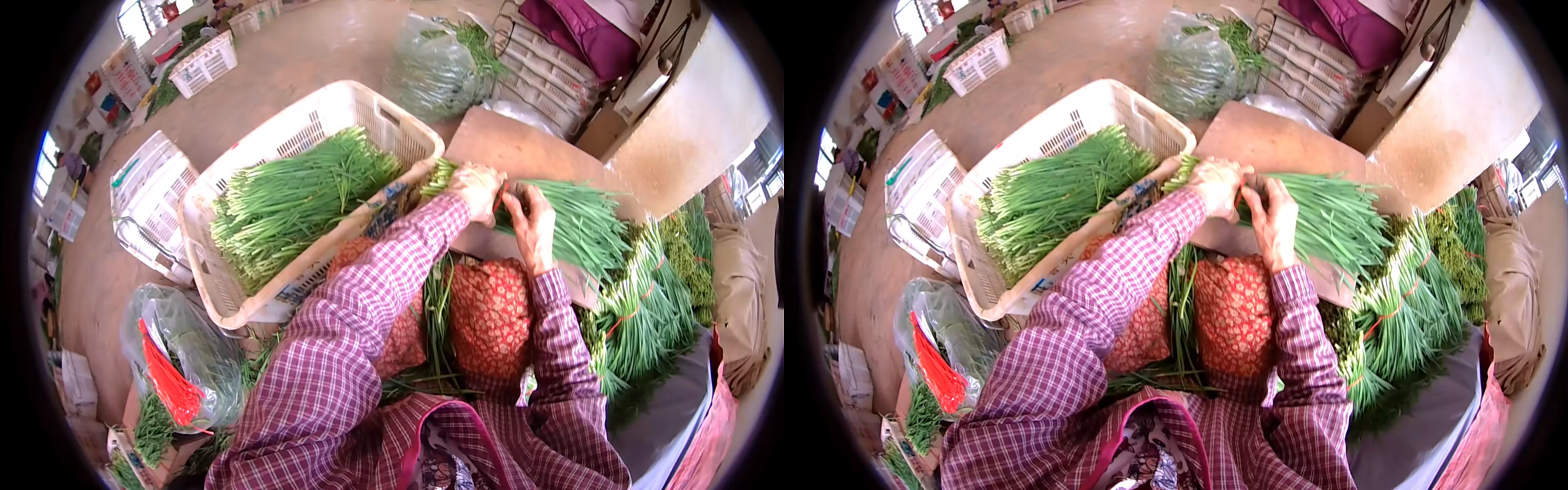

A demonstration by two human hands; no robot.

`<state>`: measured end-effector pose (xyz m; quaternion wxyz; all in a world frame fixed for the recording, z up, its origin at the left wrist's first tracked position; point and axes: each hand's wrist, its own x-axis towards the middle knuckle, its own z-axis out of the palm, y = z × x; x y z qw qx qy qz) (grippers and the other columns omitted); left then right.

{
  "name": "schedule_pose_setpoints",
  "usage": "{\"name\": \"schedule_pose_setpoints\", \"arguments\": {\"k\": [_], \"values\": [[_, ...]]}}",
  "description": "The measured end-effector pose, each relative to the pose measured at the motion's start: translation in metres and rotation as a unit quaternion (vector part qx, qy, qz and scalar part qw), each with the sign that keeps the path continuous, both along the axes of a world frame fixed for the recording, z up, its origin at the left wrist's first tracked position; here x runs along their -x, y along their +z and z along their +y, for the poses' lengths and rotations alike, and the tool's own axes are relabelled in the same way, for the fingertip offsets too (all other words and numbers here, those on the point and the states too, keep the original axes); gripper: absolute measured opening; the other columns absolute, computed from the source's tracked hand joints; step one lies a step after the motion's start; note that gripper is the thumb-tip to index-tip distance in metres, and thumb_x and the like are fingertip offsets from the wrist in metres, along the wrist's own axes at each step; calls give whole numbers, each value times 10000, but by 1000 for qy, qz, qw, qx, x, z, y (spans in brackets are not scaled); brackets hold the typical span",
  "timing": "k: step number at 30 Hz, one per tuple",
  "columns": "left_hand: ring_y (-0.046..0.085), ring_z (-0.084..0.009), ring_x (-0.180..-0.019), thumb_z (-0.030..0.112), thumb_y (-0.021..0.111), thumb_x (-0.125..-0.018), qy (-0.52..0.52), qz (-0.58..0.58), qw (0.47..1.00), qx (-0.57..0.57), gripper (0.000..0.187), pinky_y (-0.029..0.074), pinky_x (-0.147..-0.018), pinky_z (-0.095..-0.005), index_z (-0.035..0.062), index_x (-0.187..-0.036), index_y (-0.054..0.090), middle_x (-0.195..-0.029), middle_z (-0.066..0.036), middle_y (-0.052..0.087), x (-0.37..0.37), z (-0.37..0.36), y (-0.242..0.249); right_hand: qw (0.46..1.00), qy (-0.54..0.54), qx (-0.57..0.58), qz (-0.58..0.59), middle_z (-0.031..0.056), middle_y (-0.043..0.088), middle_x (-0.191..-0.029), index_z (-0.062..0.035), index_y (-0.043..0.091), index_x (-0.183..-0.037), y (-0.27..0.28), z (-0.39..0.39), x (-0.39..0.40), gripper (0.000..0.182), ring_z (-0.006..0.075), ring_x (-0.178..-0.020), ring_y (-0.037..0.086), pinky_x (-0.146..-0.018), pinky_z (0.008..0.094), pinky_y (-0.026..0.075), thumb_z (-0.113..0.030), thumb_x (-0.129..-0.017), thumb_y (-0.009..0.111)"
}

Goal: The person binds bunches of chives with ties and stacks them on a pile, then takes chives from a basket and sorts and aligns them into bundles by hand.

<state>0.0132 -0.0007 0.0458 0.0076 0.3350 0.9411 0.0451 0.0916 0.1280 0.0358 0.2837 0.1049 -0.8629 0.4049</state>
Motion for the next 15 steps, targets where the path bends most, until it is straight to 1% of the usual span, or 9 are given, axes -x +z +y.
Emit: {"name": "schedule_pose_setpoints", "arguments": {"k": [1, 3, 5, 9, 11, 12, 13, 14, 15], "values": [[557, -257, -1158, 378, 849, -565, -3, -11, 1000, 14, 883, 415, -1011, -399, 155, -1335, 478, -1219, -77, 590, 1, 1, 2, 1000, 15, 17, -12, 162, 632, -821, 1, 658, -963, -4, 2, -1, 163, 304, -760, 635, -707, 360, 504, -121, -855, 646], [555, -268, -1152, 359, 854, -555, -4, -23, 1000, -3, 883, 422, -987, -408, 149, -1328, 482, -1207, -97, 591, 1, 0, 3, 999, 24, 43, -7, 137, 625, -805, 3, 664, -945, -10, 1, -1, 131, 244, -721, 640, -683, 322, 513, -76, -840, 661], [549, -264, -1161, 363, 857, -547, 1, -12, 1000, -11, 906, 411, -1004, -398, 159, -1342, 474, -1210, -95, 589, 2, 0, 0, 998, 14, 52, -20, 113, 631, -814, 6, 664, -951, -11, 2, 1, 141, 187, -729, 624, -694, 296, 497, -90, -849, 663], [540, -253, -1172, 378, 857, -542, -2, -31, 999, 8, 935, 399, -1021, -389, 163, -1361, 461, -1230, -95, 578, 3, 1, 1, 999, 18, 48, -2, 116, 597, -805, 14, 661, -931, -8, -2, 3, 125, 209, -723, 606, -692, 306, 483, -85, -854, 657], [547, -231, -1170, 408, 853, -555, -1, -8, 1000, -7, 869, 400, -1004, -384, 135, -1302, 503, -1223, -73, 589, 1, 0, -1, 999, 23, 37, 28, 106, 561, -790, 22, 632, -923, -11, -4, 6, 122, 205, -692, 572, -682, 298, 468, -90, -874, 637], [514, -239, -1215, 439, 855, -542, 5, -38, 999, 0, 977, 362, -1050, -395, 147, -1378, 440, -1275, -84, 558, 3, 0, 0, 999, 24, 43, 22, 97, 560, -768, 20, 621, -922, -13, -5, 9, 117, 194, -682, 566, -672, 299, 466, -89, -880, 629], [514, -239, -1215, 439, 855, -542, 5, -33, 999, 0, 977, 362, -1050, -395, 147, -1378, 440, -1275, -84, 558, 4, 2, 1, 998, 28, 49, 17, 88, 560, -746, 19, 610, -920, -17, -6, 12, 113, 183, -673, 560, -661, 300, 464, -88, -886, 621], [486, -247, -1244, 446, 859, -538, 10, -43, 999, 15, 1056, 327, -1079, -412, 144, -1423, 369, -1312, -92, 531, 4, 3, 1, 997, 35, 70, 10, 39, 567, -691, -22, 606, -915, -23, -3, 16, 103, 122, -618, 525, -592, 259, 435, -124, -919, 590], [458, -255, -1274, 453, 863, -533, 18, -51, 998, 30, 1138, 293, -1108, -428, 141, -1469, 297, -1349, -99, 504, 3, 2, 3, 997, 40, 70, 17, 39, 567, -691, -22, 606, -915, -19, -3, 16, 103, 122, -618, 525, -592, 259, 435, -124, -919, 590]]}}
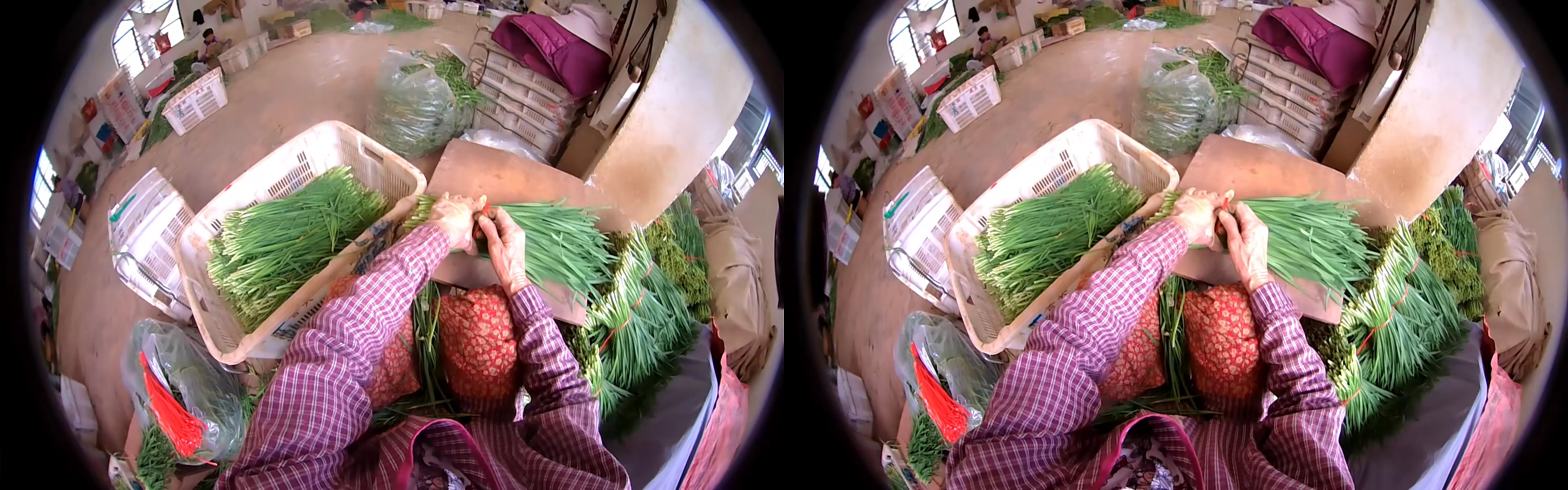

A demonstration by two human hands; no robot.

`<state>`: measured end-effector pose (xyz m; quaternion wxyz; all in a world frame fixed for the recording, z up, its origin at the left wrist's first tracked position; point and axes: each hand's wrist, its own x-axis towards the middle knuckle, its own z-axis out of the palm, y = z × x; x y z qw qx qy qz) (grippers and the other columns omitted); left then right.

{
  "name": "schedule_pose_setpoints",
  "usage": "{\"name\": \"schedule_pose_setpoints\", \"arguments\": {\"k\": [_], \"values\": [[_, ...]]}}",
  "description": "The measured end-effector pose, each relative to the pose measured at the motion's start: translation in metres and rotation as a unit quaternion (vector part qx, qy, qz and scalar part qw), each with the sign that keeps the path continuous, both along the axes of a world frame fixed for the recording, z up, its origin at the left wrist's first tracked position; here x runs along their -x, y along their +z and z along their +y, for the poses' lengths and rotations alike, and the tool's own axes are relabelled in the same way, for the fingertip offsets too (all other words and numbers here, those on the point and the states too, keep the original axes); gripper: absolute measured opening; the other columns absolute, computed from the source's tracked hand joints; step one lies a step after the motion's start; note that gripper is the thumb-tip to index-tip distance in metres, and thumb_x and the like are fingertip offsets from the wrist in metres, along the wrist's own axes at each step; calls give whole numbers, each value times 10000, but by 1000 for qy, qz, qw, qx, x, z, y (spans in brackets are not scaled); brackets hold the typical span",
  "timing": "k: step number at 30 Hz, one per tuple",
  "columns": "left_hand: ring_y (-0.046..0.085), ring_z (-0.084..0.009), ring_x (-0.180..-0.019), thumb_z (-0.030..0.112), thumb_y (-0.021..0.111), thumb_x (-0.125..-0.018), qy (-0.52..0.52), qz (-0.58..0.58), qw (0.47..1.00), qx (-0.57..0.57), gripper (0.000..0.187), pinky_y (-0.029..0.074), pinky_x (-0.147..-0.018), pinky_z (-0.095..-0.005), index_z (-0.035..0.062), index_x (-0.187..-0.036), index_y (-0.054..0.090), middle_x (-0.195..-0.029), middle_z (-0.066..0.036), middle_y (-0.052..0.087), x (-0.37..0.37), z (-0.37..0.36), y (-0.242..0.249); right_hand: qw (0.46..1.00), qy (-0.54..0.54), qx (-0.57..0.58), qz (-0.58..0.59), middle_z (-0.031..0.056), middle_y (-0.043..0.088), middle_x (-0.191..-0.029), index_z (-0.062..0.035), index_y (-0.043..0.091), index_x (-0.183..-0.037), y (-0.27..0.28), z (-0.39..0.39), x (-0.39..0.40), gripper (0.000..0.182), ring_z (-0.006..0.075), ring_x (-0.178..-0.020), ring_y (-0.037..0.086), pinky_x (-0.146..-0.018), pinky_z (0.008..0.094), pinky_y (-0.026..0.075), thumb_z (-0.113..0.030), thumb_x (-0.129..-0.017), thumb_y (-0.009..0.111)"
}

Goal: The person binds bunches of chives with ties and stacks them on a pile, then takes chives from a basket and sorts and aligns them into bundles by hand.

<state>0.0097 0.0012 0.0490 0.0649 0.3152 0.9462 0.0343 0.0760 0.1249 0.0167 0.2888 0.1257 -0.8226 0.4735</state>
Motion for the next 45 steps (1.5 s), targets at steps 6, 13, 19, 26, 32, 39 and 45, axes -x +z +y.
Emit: {"name": "schedule_pose_setpoints", "arguments": {"k": [6, 13, 19, 26, 32, 39, 45], "values": [[297, -313, -1391, 476, 827, -594, 3, 136, 967, -214, 1116, 202, -1161, -438, 96, -1476, 260, -1462, -148, 382, -11, -53, 17, 937, 55, 302, -170, -26, 608, -771, -87, 603, -958, 21, 10, 2, 135, 34, -562, 491, -497, 177, 388, -186, -975, 513], [683, -261, -938, 537, 583, -871, 142, -358, 584, -715, 616, 573, -781, -380, 2, -1177, 581, -1113, -153, 666, -43, -155, -14, 899, 164, 394, -97, -21, 594, -773, -81, 576, -931, 90, 30, -21, 102, 22, -557, 454, -489, 173, 382, -171, -963, 541], [662, -290, -958, 784, 445, -782, -72, -714, 339, -608, 974, 575, -771, -359, -18, -1335, 440, -1146, -202, 629, -131, -56, -12, 824, 311, 453, -138, -17, 557, -783, -64, 538, -1038, 117, 4, -54, 123, 5, -527, 430, -441, 165, 370, -159, -959, 535], [622, -278, -1016, 777, 424, -808, 2, -527, 410, -744, 931, 540, -863, -383, 14, -1341, 451, -1198, -164, 598, -83, -88, -5, 914, 360, 29, -186, 9, 669, -809, -49, 615, -1000, 156, -22, -98, 172, 55, -683, 563, -594, 213, 436, -208, -962, 561], [519, -316, -1188, 551, 736, -721, 86, -205, 554, -802, 821, 397, -1061, -394, -15, -1267, 500, -1273, -194, 540, -17, -94, 90, 905, 247, 274, -210, 50, 671, -918, -30, 598, -1077, 145, -8, -41, 219, 47, -648, 564, -561, 184, 489, -211, -964, 547], [633, -197, -936, 426, 843, -633, -174, -227, 623, -728, 551, 489, -949, -369, 67, -1007, 656, -951, -50, 667, 31, -72, 127, 919, 267, 282, -64, 9, 636, -852, -39, 565, -1051, 162, 27, -14, 184, 56, -582, 547, -564, 189, 491, -203, -974, 534], [556, -254, -1161, 301, 872, -599, -48, -399, 662, -633, 604, 351, -1088, -417, 71, -1104, 631, -1107, -106, 643, 39, -70, -15, 924, 131, 304, -194, 3, 642, -876, -65, 596, -1024, -2, 63, 2, 158, 38, -689, 547, -580, 180, 454, -203, -970, 541]]}}
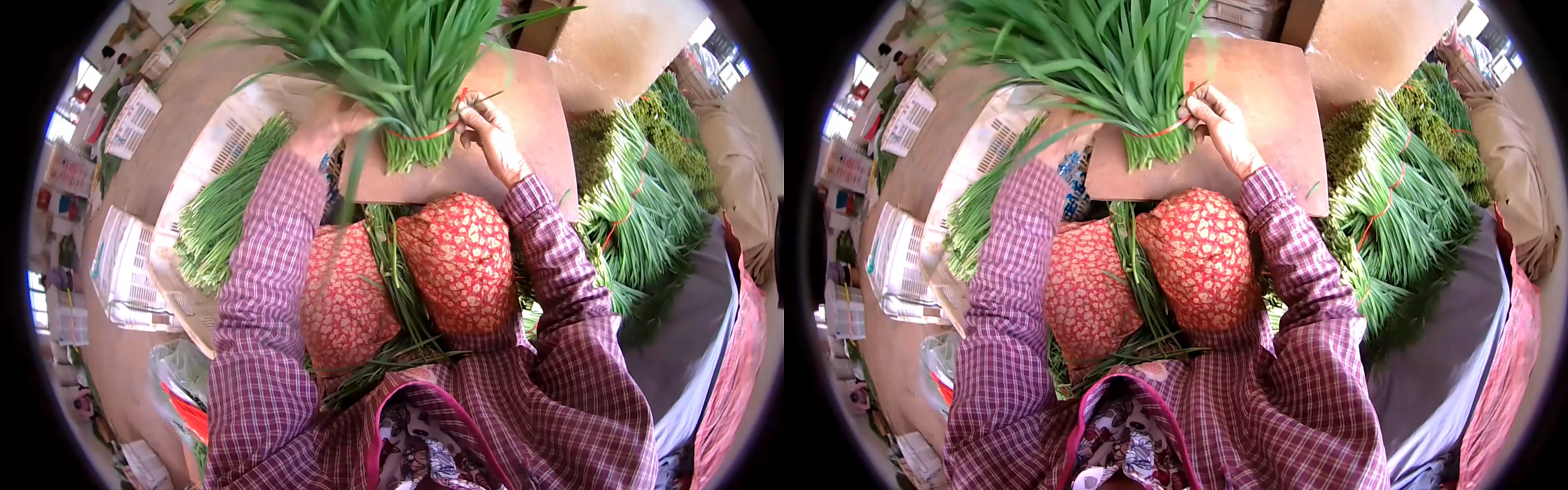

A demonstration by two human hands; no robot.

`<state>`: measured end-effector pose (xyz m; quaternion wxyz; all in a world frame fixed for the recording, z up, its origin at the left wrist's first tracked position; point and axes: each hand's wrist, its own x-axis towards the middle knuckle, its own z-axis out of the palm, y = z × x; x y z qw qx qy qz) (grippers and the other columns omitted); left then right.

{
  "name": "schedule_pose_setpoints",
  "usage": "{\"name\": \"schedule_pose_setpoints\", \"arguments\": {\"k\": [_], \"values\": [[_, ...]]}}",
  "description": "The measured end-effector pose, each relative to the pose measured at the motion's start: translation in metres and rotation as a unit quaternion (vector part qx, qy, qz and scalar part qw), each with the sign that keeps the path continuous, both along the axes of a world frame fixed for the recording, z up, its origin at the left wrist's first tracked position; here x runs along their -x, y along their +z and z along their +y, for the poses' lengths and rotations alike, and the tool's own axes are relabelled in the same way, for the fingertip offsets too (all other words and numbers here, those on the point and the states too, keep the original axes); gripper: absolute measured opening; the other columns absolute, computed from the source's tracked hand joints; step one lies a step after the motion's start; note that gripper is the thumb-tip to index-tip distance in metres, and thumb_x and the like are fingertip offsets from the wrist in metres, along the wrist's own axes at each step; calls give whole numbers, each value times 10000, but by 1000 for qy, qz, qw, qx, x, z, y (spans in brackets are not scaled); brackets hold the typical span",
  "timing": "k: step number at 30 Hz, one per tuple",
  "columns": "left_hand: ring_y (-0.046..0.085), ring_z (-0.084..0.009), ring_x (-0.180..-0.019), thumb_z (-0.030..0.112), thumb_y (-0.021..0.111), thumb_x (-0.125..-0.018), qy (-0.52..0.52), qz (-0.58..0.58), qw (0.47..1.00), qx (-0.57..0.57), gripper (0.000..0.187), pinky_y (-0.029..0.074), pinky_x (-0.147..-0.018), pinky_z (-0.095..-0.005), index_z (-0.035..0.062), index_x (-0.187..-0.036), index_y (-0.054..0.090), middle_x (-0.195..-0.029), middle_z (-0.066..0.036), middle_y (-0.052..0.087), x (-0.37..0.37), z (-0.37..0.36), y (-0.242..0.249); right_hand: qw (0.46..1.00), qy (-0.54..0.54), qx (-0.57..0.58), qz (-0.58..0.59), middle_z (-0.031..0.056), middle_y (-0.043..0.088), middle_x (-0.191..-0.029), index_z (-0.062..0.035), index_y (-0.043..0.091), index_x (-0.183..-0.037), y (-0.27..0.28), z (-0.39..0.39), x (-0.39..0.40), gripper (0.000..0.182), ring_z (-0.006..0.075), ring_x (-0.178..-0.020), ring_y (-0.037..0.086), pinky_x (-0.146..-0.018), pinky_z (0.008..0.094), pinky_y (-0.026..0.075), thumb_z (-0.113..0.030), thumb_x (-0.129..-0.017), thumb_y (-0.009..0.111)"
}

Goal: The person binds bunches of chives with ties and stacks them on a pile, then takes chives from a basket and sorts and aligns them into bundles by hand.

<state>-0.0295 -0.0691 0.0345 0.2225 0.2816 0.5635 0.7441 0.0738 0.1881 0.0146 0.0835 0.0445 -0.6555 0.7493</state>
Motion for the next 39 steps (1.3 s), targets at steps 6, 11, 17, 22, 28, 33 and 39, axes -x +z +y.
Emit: {"name": "schedule_pose_setpoints", "arguments": {"k": [6, 11, 17, 22, 28, 33, 39], "values": [[285, -241, -1385, 306, 873, -627, 84, 202, 951, 219, 1020, 396, -1053, -363, 22, -1434, 317, -1468, -125, 351, -45, 11, -24, 996, 23, 78, 41, 4, 644, -873, -52, 599, -1044, -7, -10, 18, 174, 45, -699, 547, -565, 183, 439, -197, -969, 539], [610, -159, -1018, 279, 821, -732, 73, -42, 996, -26, 429, 445, -984, -337, 36, -1052, 672, -1061, -58, 681, -43, 58, 6, 992, 35, 88, 81, 36, 623, -888, -29, 590, -1061, 15, -21, 26, 217, 76, -712, 571, -633, 204, 502, -216, -969, 529], [650, -160, -960, 271, 857, -675, 36, 69, 994, -76, 373, 462, -997, -374, 87, -966, 711, -998, -52, 709, -29, 80, 52, 978, 44, 107, 172, 40, 616, -924, -28, 565, -1055, 62, -1, 4, 193, 91, -796, 602, -728, 244, 550, -197, -975, 521], [648, -176, -992, 157, 862, -661, 30, 9, 999, -39, 453, 459, -1009, -411, 78, -1063, 668, -1021, -67, 699, -34, 92, 15, 993, -12, 110, 39, 40, 622, -915, -39, 572, -1065, -4, 2, -2, 175, 92, -772, 601, -733, 256, 553, -183, -977, 524], [551, -190, -1171, 369, 795, -733, -49, 95, 992, 66, 782, 434, -1006, -328, 7, -1328, 440, -1250, -150, 577, -20, 106, 93, 971, -8, 210, 112, 71, 636, -964, -26, 563, -1065, 22, -3, -2, 184, 121, -819, 623, -761, 280, 569, -184, -977, 528], [580, -180, -1085, 313, 779, -775, -101, 22, 993, 56, 643, 472, -935, -302, 1, -1265, 503, -1217, -113, 596, -17, 140, 104, 947, -73, 307, 57, 110, 640, -1030, -11, 553, -1057, 27, -13, -31, 185, 177, -875, 666, -772, 284, 577, -176, -981, 522], [252, -346, -1410, 624, 824, -520, 55, 471, 749, 462, 1324, 211, -1150, -447, -31, -1473, 182, -1491, -245, 292, -58, 106, 25, 984, -168, 49, 9, 44, 652, -826, 9, 607, -976, 7, 10, -17, 186, 84, -667, 605, -564, 210, 472, -163, -940, 545]]}}
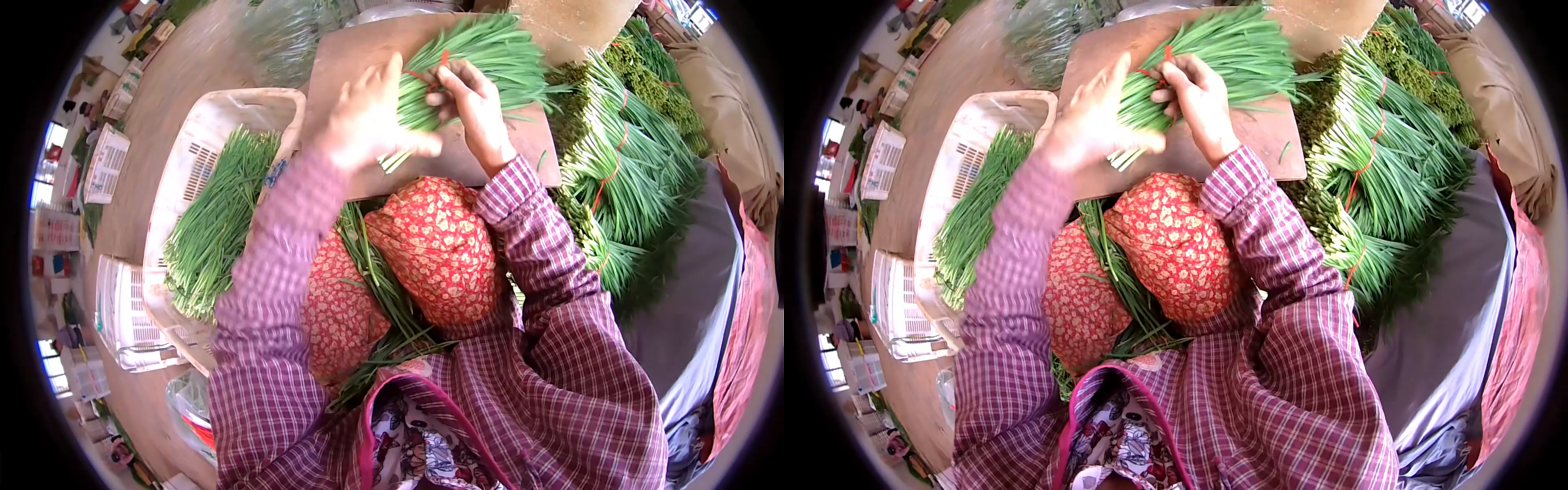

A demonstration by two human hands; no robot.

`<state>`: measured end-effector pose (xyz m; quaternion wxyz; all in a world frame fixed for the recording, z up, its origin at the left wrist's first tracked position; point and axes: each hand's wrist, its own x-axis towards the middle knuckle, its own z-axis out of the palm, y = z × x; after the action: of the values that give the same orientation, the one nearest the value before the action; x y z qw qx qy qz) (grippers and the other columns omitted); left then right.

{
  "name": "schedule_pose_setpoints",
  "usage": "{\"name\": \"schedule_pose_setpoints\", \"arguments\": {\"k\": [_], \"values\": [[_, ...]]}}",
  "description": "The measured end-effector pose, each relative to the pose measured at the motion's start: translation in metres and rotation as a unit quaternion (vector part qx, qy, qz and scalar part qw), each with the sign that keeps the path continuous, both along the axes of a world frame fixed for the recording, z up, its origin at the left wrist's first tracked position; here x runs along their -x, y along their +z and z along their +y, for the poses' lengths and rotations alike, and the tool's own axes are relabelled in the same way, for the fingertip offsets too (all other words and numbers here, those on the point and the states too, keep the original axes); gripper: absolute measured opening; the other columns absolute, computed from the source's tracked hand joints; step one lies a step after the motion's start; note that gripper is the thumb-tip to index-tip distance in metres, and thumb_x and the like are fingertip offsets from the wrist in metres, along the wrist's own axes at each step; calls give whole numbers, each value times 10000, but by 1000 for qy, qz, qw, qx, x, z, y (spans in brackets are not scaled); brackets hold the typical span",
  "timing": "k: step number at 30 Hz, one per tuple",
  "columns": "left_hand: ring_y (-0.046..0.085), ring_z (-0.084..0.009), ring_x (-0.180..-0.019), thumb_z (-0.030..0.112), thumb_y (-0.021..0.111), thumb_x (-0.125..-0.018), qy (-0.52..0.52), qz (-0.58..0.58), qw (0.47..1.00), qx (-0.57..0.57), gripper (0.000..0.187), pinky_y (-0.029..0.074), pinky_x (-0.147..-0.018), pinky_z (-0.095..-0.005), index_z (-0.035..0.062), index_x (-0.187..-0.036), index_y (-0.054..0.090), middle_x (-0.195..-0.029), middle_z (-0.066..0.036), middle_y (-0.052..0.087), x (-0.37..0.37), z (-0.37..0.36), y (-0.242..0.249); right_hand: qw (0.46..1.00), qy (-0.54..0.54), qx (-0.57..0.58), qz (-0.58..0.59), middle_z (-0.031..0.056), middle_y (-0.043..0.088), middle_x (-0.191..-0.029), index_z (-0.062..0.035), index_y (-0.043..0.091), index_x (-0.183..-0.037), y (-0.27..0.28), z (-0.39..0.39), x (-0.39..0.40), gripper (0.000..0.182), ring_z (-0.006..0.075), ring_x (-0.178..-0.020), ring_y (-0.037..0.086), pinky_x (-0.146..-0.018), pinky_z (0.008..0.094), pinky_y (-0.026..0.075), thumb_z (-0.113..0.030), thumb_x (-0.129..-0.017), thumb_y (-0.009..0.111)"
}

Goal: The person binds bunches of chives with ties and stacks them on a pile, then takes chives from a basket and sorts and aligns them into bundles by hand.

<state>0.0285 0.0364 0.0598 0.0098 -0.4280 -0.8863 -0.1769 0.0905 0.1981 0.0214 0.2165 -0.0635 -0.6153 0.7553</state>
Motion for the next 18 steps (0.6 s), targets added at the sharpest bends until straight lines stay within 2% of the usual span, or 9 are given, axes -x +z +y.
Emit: {"name": "schedule_pose_setpoints", "arguments": {"k": [2, 5, 7, 9, 10, 12, 13, 16, 18], "values": [[180, -327, -1437, 550, 862, -451, 58, 93, 993, 35, 1405, 180, -1135, -564, 65, -1508, 75, -1501, -212, 273, -23, -2, -25, 993, -11, -120, 8, 49, 659, -795, 14, 620, -967, 11, -4, 7, 202, 88, -608, 583, -557, 232, 473, -178, -922, 571], [260, -306, -1413, 527, 873, -487, 104, 172, 972, 123, 1384, 241, -1141, -483, 31, -1500, 72, -1499, -201, 290, -14, -2, -16, 971, 7, -237, 33, 88, 655, -754, 12, 626, -952, 19, 0, 28, 223, 125, -632, 596, -601, 262, 472, -201, -891, 599], [377, -291, -1355, 439, 880, -528, 75, 0, 986, 148, 1282, 309, -1123, -373, 12, -1490, 148, -1436, -201, 400, 7, -10, -1, 963, 3, -265, 52, 93, 653, -750, 11, 625, -938, 33, -1, 33, 221, 129, -652, 599, -612, 265, 470, -204, -888, 602], [420, -290, -1320, 391, 873, -559, 6, 29, 998, 60, 1208, 333, -1102, -339, -2, -1477, 192, -1400, -215, 437, 27, -37, 1, 937, -4, -332, 105, 60, 654, -759, -4, 635, -922, 50, -2, 37, 192, 122, -675, 587, -621, 265, 464, -191, -892, 605], [464, -289, -1285, 344, 866, -591, -65, 55, 996, -27, 1134, 358, -1082, -306, -15, -1463, 237, -1364, -230, 474, 24, -42, 8, 938, -4, -331, 104, 60, 654, -759, -4, 635, -922, 48, 1, 44, 192, 122, -675, 587, -621, 265, 464, -191, -892, 605], [452, -292, -1291, 273, 855, -618, -60, -35, 997, -38, 1064, 353, -1080, -325, -50, -1442, 265, -1370, -280, 443, 28, -52, 21, 969, 154, -184, 57, 30, 625, -951, -86, 556, -1141, 51, 4, 60, 338, 144, -785, 605, -719, 308, 511, -257, -874, 674], [454, -292, -1289, 298, 860, -607, -88, -188, 977, -53, 1090, 357, -1074, -330, -62, -1441, 256, -1372, -297, 432, 33, -59, 24, 969, 157, -183, 58, 30, 625, -951, -86, 556, -1141, 49, 2, 60, 338, 144, -785, 605, -719, 308, 511, -257, -874, 674], [429, -307, -1307, 394, 870, -560, -123, -265, 956, -10, 1185, 346, -1079, -340, -89, -1436, 234, -1390, -314, 401, 38, -58, 20, 986, 160, -51, 19, 9, 644, -784, -18, 630, -947, 35, -5, 53, 131, 45, -592, 469, -521, 206, 377, -137, -911, 589], [415, -323, -1313, 350, 895, -517, -77, -68, 984, 142, 1242, 320, -1104, -409, -5, -1479, 194, -1405, -261, 405, 28, -45, 9, 986, 169, 1, 12, 32, 644, -797, -7, 612, -957, 10, 0, 67, 116, 30, -567, 428, -490, 186, 336, -113, -918, 582]]}}
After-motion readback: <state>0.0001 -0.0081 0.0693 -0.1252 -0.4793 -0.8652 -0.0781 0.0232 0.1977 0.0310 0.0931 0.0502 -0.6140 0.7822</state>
